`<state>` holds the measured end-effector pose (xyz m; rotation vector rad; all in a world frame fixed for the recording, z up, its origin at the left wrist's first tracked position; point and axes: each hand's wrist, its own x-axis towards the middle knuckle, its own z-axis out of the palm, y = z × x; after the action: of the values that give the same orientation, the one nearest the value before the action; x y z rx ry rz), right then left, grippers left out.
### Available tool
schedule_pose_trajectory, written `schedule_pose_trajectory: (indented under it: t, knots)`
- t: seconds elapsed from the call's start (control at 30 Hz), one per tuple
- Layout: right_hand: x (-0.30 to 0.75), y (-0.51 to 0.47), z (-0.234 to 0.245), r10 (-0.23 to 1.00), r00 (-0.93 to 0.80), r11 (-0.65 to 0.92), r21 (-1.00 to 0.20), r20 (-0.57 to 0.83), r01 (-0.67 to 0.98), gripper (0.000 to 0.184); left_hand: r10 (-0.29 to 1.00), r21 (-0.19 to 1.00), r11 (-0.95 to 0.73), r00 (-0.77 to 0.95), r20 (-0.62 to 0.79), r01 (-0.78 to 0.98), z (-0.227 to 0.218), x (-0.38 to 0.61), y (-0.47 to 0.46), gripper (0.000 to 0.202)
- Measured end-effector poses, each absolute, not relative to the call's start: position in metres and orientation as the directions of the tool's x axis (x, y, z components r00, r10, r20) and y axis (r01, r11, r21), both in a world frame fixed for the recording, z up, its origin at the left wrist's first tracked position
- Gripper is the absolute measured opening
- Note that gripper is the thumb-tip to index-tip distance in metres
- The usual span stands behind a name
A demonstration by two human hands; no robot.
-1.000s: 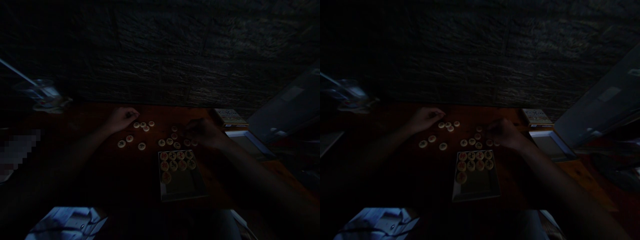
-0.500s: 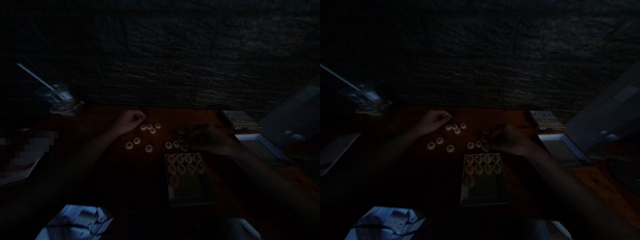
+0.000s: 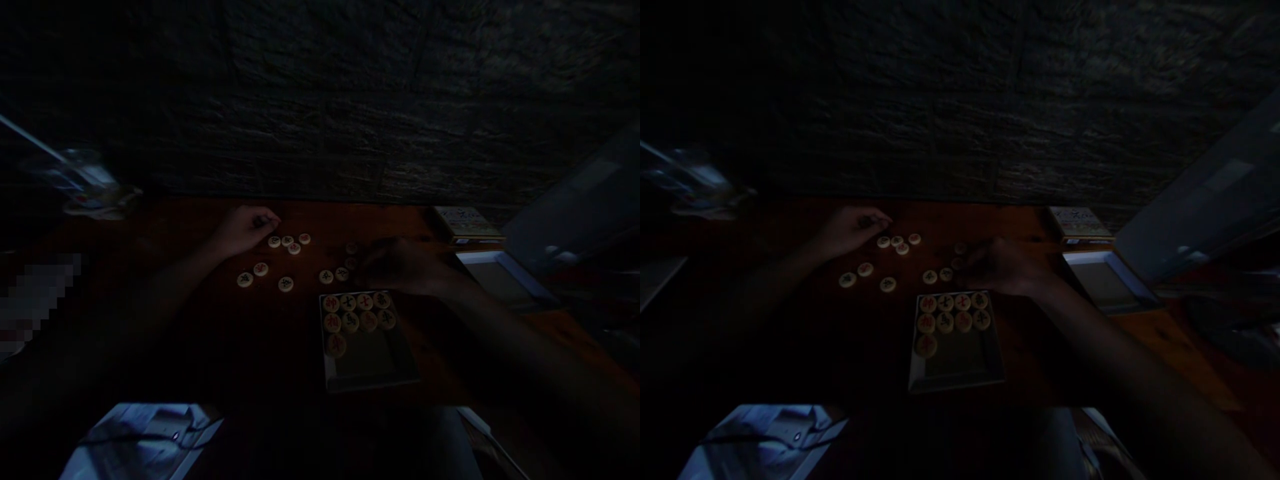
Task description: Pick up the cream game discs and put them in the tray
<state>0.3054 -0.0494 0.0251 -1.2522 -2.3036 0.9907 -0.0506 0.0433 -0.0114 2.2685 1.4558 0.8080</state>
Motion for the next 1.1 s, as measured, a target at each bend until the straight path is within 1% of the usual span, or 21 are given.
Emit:
schedule_pose_trajectory:
  t: [0.1,0.27,0.43,0.5,0.57,0.67,0.7,0.77,0.8,0.87,0.97,1.03,1.1]
  knots:
    - [0.305,-0.051,0.028,0.834,-0.552,0.387,-0.696,-0.016,0.604,0.012,0.910,0.562,-0.414,0.308,0.278,0.716,-0.012,-0.051,0.044,0.028]
    - [0.304,-0.051,0.029,0.834,-0.552,0.423,-0.643,0.000,0.639,0.021,0.905,0.572,-0.425,0.311,0.291,0.701,-0.013,-0.052,0.046,0.029]
    - [0.306,-0.050,0.028,0.838,-0.546,0.455,-0.577,0.018,0.679,0.012,0.911,0.574,-0.412,0.302,0.281,0.708,-0.013,-0.051,0.046,0.028]
    - [0.307,-0.050,0.031,0.839,-0.544,0.457,-0.581,0.029,0.674,0.011,0.915,0.590,-0.402,0.291,0.278,0.700,-0.013,-0.051,0.046,0.026]
    - [0.308,-0.051,0.033,0.850,-0.525,0.419,-0.653,0.039,0.630,0.014,0.915,0.602,-0.401,0.274,0.295,0.691,-0.013,-0.051,0.046,0.025]
    - [0.311,-0.050,0.034,0.887,-0.462,0.243,-0.851,0.001,0.465,0.028,0.899,0.616,-0.418,0.204,0.388,0.667,-0.006,-0.046,0.043,0.024]
    - [0.313,-0.049,0.033,0.894,-0.449,0.186,-0.898,-0.014,0.398,0.032,0.890,0.623,-0.422,0.171,0.422,0.658,-0.002,-0.041,0.041,0.025]
    - [0.314,-0.048,0.031,0.898,-0.441,0.130,-0.948,-0.013,0.291,0.037,0.883,0.661,-0.421,0.113,0.456,0.622,0.009,-0.028,0.035,0.027]
    - [0.314,-0.047,0.029,0.897,-0.442,0.121,-0.959,-0.005,0.255,0.038,0.892,0.704,-0.406,0.083,0.445,0.583,0.015,-0.020,0.031,0.027]
    - [0.314,-0.046,0.026,0.895,-0.445,0.114,-0.972,0.011,0.206,0.037,0.927,0.803,-0.357,0.077,0.366,0.478,0.026,0.001,0.020,0.026]
    - [0.312,-0.044,0.021,0.913,-0.406,0.136,-0.974,0.052,0.181,0.041,0.968,0.896,-0.229,0.181,0.172,0.379,0.036,0.034,0.001,0.021]
    - [0.310,-0.042,0.019,0.926,-0.370,0.155,-0.969,0.075,0.194,0.044,0.962,0.939,-0.143,0.268,0.058,0.312,0.038,0.052,-0.012,0.018]
    - [0.308,-0.041,0.017,0.926,-0.363,0.180,-0.965,0.101,0.191,0.045,0.942,0.966,-0.107,0.335,0.022,0.237,0.036,0.066,-0.022,0.014]
